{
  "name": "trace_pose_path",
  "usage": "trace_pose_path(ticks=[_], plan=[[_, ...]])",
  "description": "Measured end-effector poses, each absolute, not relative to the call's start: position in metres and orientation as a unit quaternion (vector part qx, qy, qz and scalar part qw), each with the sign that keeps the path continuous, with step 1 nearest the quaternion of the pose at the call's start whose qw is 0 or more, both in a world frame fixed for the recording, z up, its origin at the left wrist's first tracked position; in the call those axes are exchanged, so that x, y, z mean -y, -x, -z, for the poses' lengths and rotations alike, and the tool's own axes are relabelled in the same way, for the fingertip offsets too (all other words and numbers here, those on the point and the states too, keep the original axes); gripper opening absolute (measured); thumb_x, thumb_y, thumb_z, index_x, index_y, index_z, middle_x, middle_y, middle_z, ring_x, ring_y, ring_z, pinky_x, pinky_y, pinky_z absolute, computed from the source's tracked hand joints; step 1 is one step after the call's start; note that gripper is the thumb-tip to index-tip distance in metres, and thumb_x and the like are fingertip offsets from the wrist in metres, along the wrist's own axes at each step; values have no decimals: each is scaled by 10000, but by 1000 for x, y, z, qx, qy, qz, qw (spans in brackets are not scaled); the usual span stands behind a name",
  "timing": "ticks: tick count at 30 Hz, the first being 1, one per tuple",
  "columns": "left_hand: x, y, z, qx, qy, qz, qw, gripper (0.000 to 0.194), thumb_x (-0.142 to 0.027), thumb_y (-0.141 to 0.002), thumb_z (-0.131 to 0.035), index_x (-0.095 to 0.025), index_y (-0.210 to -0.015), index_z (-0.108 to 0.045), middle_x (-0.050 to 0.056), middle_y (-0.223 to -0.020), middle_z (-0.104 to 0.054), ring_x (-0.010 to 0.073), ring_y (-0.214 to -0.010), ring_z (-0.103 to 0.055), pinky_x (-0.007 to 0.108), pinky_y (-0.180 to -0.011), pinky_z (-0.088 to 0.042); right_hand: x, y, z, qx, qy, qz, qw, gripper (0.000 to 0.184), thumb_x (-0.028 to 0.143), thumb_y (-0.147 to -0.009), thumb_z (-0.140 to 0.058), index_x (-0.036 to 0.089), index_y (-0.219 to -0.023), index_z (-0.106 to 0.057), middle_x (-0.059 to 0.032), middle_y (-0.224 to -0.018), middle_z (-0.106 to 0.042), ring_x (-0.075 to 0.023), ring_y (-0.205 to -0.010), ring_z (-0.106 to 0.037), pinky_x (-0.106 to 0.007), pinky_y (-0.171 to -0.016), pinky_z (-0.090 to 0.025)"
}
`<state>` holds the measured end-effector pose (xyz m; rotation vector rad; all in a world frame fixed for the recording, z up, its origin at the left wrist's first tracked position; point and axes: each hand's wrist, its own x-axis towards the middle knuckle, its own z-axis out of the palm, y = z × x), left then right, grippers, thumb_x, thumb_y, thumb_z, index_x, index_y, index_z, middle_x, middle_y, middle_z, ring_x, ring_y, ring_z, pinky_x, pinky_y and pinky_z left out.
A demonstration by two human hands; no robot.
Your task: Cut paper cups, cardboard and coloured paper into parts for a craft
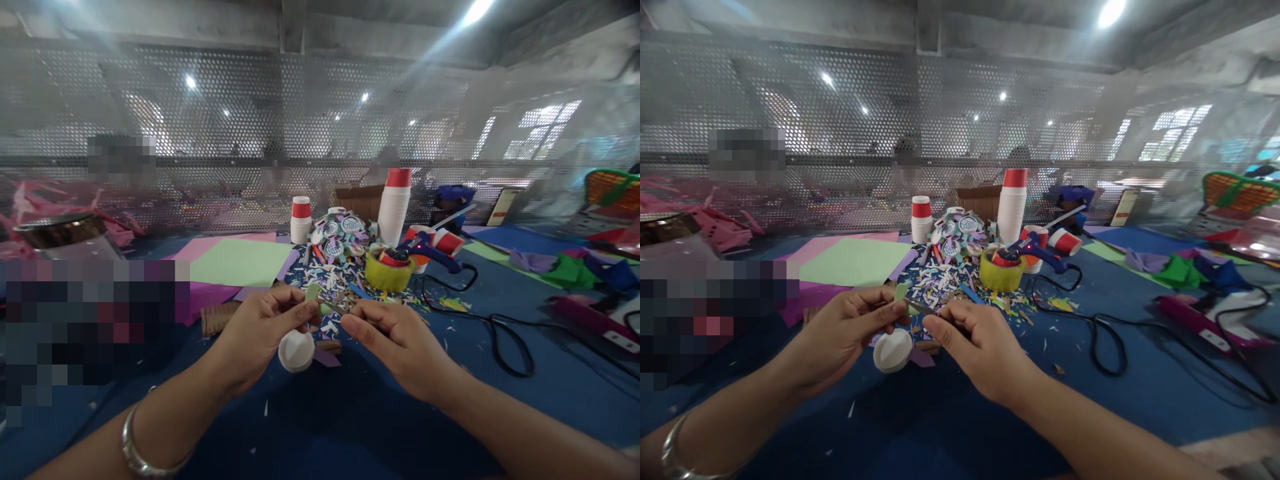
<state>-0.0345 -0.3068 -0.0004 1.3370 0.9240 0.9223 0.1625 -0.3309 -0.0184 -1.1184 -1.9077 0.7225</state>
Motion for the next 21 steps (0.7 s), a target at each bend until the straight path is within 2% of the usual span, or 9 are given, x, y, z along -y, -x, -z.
trace_pose_path(ticks=[6, 12, 17, 21], plan=[[308, 33, -2, -412, -571, -429, 567, 218, -344, -788, -713, -145, -729, -646, -9, -667, -608, 78, -591, -479, 197, -555, -368, 330, -162, 20, 746, 435, -291, 411, 423, 448, -946, -443, 205, -605, -384, 37, -601, -349, -116, -572, -350, -270, -541, -286], [309, 31, -1, -409, -568, -440, 563, 222, -337, -788, -715, -148, -692, -650, -11, -650, -604, 77, -582, -478, 197, -545, -370, 326, -164, 20, 730, 442, -298, 429, 410, 475, -939, -453, 210, -633, -393, 48, -589, -334, -111, -544, -329, -269, -519, -266], [314, 26, 1, -405, -534, -402, 624, 226, -330, -752, -754, -135, -687, -660, -6, -631, -624, 68, -573, -503, 186, -546, -373, 326, -163, 20, 737, 433, -294, 427, 411, 459, -937, -464, 204, -627, -377, 48, -604, -320, -106, -558, -315, -259, -521, -264], [318, 21, 3, -396, -513, -369, 666, 237, -348, -738, -768, -137, -682, -677, 7, -640, -659, 65, -570, -519, 184, -559, -382, 328, -162, 20, 735, 421, -310, 431, 387, 451, -932, -474, 197, -644, -426, 42, -621, -356, -105, -578, -346, -248, -531, -294]])
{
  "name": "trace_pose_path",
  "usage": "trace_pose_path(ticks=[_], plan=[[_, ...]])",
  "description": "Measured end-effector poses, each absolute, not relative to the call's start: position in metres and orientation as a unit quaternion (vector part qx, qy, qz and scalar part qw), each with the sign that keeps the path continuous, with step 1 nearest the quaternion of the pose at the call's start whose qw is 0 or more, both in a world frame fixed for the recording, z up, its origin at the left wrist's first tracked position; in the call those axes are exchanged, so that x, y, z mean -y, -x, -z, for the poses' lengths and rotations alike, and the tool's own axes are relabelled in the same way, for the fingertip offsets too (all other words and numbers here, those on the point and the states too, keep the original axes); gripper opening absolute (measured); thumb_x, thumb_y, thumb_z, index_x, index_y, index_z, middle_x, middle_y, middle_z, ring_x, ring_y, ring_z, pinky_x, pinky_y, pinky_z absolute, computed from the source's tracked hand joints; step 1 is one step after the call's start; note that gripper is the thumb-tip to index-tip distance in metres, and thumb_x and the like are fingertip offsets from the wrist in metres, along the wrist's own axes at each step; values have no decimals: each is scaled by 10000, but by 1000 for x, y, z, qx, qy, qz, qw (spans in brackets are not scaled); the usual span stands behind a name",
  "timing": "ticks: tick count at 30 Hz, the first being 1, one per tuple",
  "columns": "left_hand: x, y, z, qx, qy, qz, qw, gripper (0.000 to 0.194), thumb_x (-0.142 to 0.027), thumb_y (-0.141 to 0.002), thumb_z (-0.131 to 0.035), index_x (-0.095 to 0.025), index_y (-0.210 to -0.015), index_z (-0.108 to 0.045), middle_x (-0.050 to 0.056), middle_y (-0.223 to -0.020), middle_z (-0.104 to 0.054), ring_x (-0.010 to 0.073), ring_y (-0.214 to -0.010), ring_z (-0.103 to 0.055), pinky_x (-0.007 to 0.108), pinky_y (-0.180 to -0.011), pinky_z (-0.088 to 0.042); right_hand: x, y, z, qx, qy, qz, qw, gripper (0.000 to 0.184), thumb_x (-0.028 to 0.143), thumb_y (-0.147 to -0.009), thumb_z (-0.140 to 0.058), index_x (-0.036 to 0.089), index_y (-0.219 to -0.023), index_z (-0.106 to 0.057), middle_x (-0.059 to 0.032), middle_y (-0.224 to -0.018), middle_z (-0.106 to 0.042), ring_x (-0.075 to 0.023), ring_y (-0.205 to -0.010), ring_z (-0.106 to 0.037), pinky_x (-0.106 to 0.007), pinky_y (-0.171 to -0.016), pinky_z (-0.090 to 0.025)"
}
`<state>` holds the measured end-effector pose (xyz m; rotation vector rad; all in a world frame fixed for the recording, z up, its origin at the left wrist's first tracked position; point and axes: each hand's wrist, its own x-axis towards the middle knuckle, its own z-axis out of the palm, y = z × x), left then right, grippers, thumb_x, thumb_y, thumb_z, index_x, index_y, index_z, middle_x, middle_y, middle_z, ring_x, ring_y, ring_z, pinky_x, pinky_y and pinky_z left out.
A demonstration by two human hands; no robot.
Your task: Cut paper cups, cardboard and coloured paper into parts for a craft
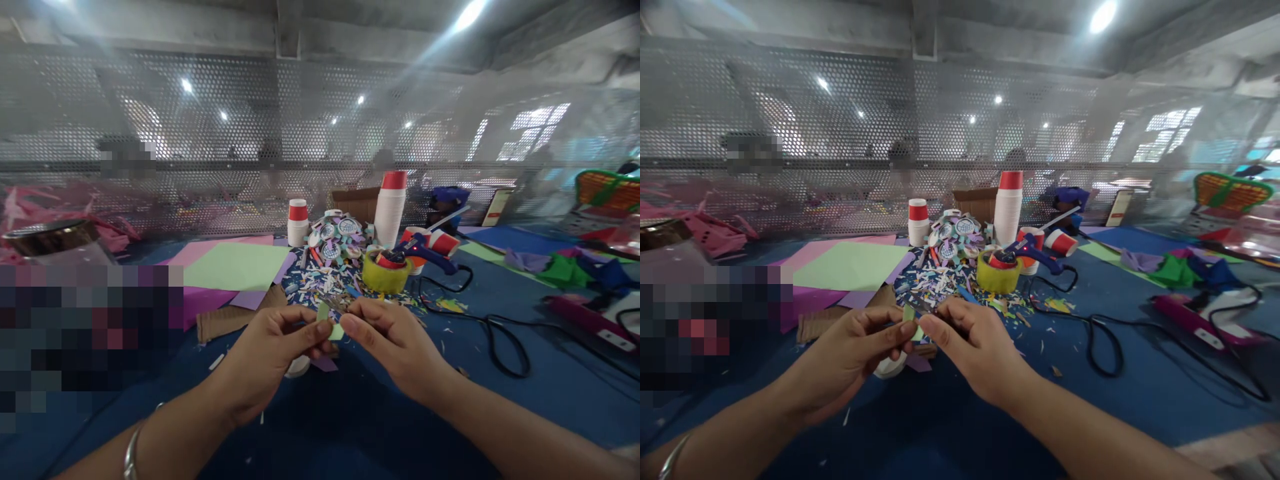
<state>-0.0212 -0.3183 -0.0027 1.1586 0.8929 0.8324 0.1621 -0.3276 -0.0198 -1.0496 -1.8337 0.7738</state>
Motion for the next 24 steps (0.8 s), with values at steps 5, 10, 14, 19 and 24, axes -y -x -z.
trace_pose_path(ticks=[5, 10, 14, 19, 24], plan=[[321, 17, 8, -385, -507, -371, 676, 196, -324, -750, -761, -135, -714, -724, 16, -694, -659, 76, -639, -545, 183, -629, -412, 330, -161, 19, 726, 402, -337, 445, 334, 431, -913, -501, 198, -675, -489, 37, -636, -406, -99, -562, -377, -232, -511, -329], [321, 15, 14, -363, -504, -389, 681, 188, -321, -750, -763, -137, -729, -732, 20, -712, -658, 76, -642, -544, 185, -641, -425, 332, -160, 19, 727, 406, -319, 453, 341, 413, -905, -517, 200, -648, -446, 43, -631, -381, -89, -548, -374, -211, -495, -350], [322, 14, 15, -344, -503, -400, 685, 184, -316, -750, -761, -142, -701, -727, 10, -696, -644, 79, -642, -546, 193, -649, -435, 333, -159, 19, 734, 403, -317, 446, 339, 419, -910, -518, 195, -661, -467, 34, -646, -423, -93, -580, -424, -211, -533, -381], [324, 12, 13, -343, -490, -392, 699, 182, -300, -737, -773, -135, -677, -725, 4, -680, -632, 68, -631, -533, 182, -638, -421, 334, -159, 20, 736, 406, -307, 446, 326, 418, -920, -509, 194, -684, -496, 32, -638, -478, -97, -578, -462, -218, -543, -379], [326, 10, 17, -331, -471, -399, 714, 176, -271, -740, -775, -133, -647, -716, 2, -664, -636, 62, -632, -524, 170, -634, -413, 334, -160, 21, 746, 423, -271, 437, 342, 421, -922, -499, 191, -668, -483, 26, -632, -497, -103, -588, -473, -230, -550, -367]])
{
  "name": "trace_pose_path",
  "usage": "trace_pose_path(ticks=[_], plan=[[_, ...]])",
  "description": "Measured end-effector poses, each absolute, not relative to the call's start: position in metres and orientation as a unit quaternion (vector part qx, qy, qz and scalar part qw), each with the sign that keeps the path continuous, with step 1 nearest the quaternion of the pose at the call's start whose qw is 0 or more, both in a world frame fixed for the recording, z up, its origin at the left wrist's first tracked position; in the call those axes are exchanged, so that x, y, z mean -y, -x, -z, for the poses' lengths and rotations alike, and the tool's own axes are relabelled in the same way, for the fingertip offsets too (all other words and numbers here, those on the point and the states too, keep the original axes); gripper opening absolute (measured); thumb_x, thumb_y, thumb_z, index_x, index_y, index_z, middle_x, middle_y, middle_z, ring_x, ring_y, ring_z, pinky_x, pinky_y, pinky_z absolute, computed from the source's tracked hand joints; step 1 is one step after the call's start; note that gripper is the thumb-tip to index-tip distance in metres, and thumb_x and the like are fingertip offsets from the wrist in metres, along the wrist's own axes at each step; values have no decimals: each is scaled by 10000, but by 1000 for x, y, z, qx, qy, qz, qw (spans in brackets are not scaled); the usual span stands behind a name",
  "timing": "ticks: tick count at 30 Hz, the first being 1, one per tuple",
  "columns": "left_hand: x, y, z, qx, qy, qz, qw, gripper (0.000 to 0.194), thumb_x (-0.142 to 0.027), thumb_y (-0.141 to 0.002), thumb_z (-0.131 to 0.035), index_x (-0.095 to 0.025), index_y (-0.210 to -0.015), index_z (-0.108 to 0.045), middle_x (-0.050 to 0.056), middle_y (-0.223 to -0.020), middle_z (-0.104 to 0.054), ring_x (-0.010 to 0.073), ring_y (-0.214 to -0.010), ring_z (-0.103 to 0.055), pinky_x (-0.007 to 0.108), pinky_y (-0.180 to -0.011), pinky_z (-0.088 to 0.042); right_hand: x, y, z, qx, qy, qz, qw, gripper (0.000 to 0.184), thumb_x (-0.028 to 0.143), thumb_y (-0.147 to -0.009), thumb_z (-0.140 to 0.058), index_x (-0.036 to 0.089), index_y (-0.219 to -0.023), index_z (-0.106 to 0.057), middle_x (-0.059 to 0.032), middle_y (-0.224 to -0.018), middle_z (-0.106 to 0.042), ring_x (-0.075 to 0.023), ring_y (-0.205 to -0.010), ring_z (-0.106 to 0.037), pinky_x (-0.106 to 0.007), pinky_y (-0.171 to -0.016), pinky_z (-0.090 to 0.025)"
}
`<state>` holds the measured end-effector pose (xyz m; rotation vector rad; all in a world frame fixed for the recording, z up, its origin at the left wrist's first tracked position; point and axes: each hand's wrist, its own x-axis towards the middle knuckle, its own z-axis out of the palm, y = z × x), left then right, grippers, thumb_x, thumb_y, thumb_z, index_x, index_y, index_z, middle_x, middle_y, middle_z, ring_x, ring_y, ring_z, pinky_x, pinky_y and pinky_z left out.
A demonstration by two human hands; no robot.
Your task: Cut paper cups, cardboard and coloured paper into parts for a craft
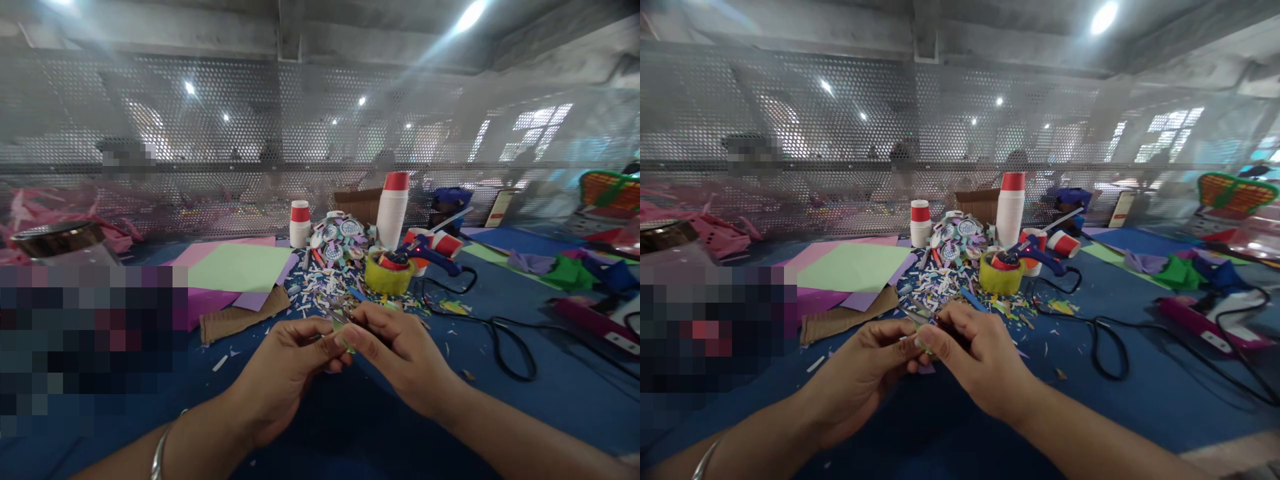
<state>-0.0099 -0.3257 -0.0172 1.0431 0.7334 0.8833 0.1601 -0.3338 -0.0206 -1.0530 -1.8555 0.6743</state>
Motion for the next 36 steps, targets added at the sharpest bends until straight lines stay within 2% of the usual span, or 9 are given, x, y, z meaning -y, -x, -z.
trace_pose_path(ticks=[19, 25, 29, 32, 36], plan=[[324, 10, 21, -308, -422, -395, 755, 146, -218, -748, -771, -96, -686, -721, 16, -674, -641, 47, -617, -532, 148, -657, -434, 335, -160, 24, 753, 425, -247, 437, 383, 436, -937, -460, 198, -637, -447, 37, -606, -418, -104, -568, -420, -241, -533, -344], [326, 9, 22, -305, -425, -393, 756, 150, -230, -731, -783, -110, -679, -710, 9, -679, -644, 48, -617, -527, 159, -672, -438, 334, -158, 22, 745, 426, -268, 438, 380, 399, -959, -433, 195, -645, -500, 22, -619, -481, -111, -582, -450, -244, -551, -354], [322, 10, 19, -335, -438, -397, 734, 187, -284, -720, -790, -120, -685, -707, 11, -671, -647, 55, -595, -525, 176, -633, -429, 328, -161, 21, 728, 446, -263, 449, 412, 449, -954, -422, 207, -620, -400, 39, -587, -370, -112, -545, -367, -247, -515, -315], [317, 15, 13, -374, -457, -416, 691, 212, -309, -703, -798, -134, -655, -688, 7, -628, -648, 75, -583, -545, 198, -604, -418, 321, -166, 22, 729, 486, -238, 419, 433, 501, -941, -424, 212, -623, -371, 49, -574, -330, -114, -535, -336, -251, -503, -286], [310, 22, 8, -413, -477, -450, 632, 217, -313, -708, -788, -137, -641, -678, -9, -622, -639, 66, -572, -514, 198, -584, -385, 315, -172, 25, 776, 528, -169, 302, 412, 473, -926, -457, 205, -619, -396, 42, -550, -405, -119, -524, -392, -261, -499, -265]])
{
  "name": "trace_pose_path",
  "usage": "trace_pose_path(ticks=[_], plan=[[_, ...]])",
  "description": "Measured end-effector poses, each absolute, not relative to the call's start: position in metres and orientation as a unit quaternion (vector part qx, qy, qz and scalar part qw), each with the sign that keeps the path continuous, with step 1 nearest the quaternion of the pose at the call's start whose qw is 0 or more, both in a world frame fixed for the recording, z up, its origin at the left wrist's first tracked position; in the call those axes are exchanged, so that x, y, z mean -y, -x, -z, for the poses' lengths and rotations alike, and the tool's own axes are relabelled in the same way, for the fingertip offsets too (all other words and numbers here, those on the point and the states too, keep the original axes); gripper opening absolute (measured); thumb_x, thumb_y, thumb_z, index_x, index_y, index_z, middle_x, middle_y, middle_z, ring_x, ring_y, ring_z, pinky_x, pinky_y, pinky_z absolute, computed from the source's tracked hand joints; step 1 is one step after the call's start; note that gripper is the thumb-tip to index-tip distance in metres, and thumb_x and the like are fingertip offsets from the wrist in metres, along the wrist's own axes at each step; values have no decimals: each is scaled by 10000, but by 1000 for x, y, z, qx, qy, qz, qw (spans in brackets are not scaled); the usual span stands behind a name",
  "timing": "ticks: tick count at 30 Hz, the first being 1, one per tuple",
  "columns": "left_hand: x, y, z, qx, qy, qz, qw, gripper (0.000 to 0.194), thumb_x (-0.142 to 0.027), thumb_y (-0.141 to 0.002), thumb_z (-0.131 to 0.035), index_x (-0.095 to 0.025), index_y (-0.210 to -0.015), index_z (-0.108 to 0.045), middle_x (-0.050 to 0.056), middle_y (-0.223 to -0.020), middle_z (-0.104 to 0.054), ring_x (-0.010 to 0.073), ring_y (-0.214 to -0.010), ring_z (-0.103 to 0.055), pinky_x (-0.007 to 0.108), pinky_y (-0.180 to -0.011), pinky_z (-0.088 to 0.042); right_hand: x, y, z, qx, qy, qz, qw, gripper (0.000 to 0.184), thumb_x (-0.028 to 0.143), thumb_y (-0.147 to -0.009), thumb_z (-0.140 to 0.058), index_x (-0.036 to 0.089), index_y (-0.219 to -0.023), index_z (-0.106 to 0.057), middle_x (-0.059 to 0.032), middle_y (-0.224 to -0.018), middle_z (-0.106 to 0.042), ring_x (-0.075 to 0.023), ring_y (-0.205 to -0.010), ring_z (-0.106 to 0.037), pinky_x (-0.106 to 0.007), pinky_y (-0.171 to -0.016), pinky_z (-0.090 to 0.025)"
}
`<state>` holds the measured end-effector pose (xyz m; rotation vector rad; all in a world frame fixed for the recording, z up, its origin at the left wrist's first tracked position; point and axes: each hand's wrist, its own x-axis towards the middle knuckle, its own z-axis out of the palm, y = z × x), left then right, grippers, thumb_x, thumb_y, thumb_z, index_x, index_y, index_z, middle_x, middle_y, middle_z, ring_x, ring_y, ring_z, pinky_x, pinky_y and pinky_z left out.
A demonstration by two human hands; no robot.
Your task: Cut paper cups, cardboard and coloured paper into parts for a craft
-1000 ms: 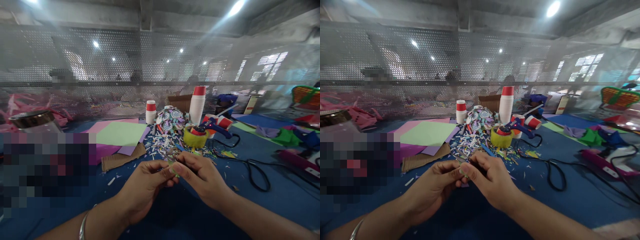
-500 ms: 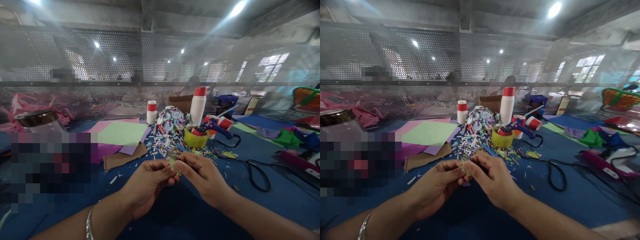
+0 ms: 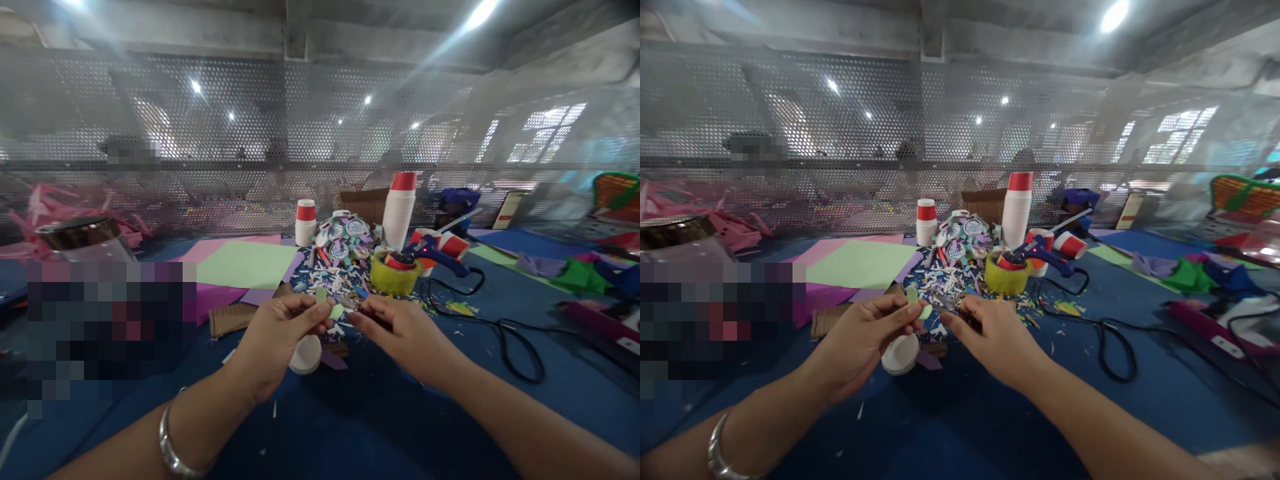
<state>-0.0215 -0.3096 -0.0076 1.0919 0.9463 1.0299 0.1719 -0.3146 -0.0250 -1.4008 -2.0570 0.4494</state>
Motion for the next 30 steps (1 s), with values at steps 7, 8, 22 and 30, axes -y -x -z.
trace_pose_path(ticks=[7, 8, 22, 30], plan=[[306, 25, 6, -441, -494, -444, 603, 225, -307, -730, -757, -139, -617, -659, 3, -635, -633, 81, -569, -502, 225, -567, -356, 310, -176, 33, 781, 600, -78, 157, 272, 399, -882, -542, 187, -713, -571, -44, -650, -641, -186, -589, -583, -274, -495, -277], [306, 25, 6, -446, -495, -442, 601, 227, -313, -730, -756, -141, -617, -660, 5, -637, -632, 85, -568, -503, 231, -569, -359, 309, -177, 34, 780, 604, -68, 150, 273, 401, -883, -541, 188, -715, -576, -47, -650, -645, -190, -590, -592, -276, -495, -278], [300, 31, 9, -426, -656, -450, 430, 188, -314, -780, -685, -166, -666, -701, 37, -698, -593, 154, -668, -574, 284, -633, -466, 312, -191, 21, 788, 610, -17, 89, 245, 427, -839, -592, 205, -735, -598, -53, -703, -675, -223, -635, -629, -283, -496, -281], [302, 30, 8, -438, -646, -445, 438, 197, -314, -773, -685, -164, -647, -705, 37, -711, -599, 150, -659, -575, 281, -628, -460, 317, -187, 11, 785, 595, 17, 173, 195, 400, -850, -592, 206, -867, -606, -60, -843, -664, -239, -775, -627, -315, -608, -402]])
